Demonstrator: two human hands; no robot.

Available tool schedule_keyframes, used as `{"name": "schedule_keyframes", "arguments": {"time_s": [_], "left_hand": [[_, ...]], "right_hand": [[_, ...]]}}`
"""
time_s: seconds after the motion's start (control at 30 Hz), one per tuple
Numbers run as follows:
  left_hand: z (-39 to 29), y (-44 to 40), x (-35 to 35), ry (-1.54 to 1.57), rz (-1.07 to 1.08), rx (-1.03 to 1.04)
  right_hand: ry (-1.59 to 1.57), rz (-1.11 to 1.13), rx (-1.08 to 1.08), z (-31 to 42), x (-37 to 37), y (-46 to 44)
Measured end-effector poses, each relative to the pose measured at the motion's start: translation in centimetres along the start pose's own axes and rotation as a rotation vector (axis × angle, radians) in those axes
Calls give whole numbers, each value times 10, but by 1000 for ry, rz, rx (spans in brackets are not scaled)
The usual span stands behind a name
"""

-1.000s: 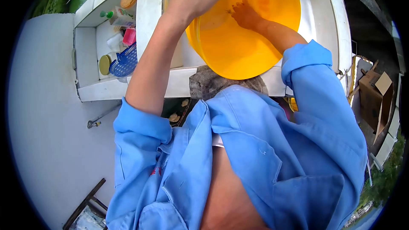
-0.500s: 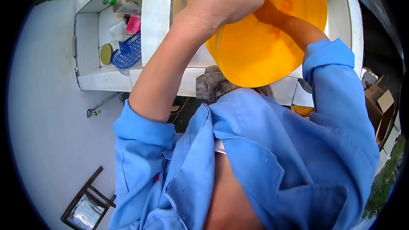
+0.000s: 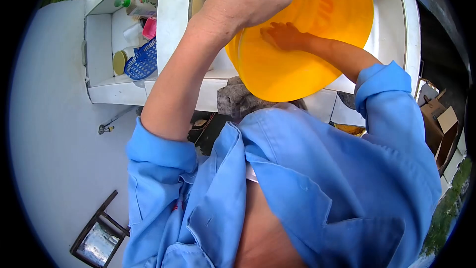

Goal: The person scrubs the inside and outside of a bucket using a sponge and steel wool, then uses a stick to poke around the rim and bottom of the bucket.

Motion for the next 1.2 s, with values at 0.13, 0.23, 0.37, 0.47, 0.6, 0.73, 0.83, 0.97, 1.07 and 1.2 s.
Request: {"name": "schedule_keyframes", "arguments": {"time_s": [0.13, 0.23, 0.37, 0.47, 0.6, 0.73, 0.83, 0.97, 1.07, 1.2], "left_hand": [[-1, -5, 5, -78, -15, 7], [7, -10, 8, -159, -124, -63], [22, -3, 6, -101, -153, -13], [26, -1, 6, -36, -188, 70], [15, -1, 7, -142, -110, 50], [23, -19, 20, -276, -143, 166], [33, -26, 18, -402, -196, 98], [37, -22, 0, -319, -194, 41], [36, -10, -2, -255, -229, 98], [44, -32, -5, -412, -173, 16]], "right_hand": [[355, 44, 112, -60, -30, -22], [-206, -61, 26, 2, 17, -62], [-1282, 73, -55, 79, -53, 1], [-405, 79, -166, 61, -55, 88], [506, -50, 315, -2, -104, 178], [328, -30, 538, 14, -83, 168], [-505, -281, 243, 79, -37, 123], [-958, -363, 94, 129, -64, 115], [-382, -282, 246, 107, -56, 145], [230, -564, 373, 47, -62, 191]]}}
Point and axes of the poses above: each hand's wrist, its own y-axis away from the middle knuckle, its own x-axis out of the palm, z = x × y, the point moved 1 cm from there along -y, towards the middle knuckle, and after that the axes turned 14 degrees about z, right-handed, at the moved point
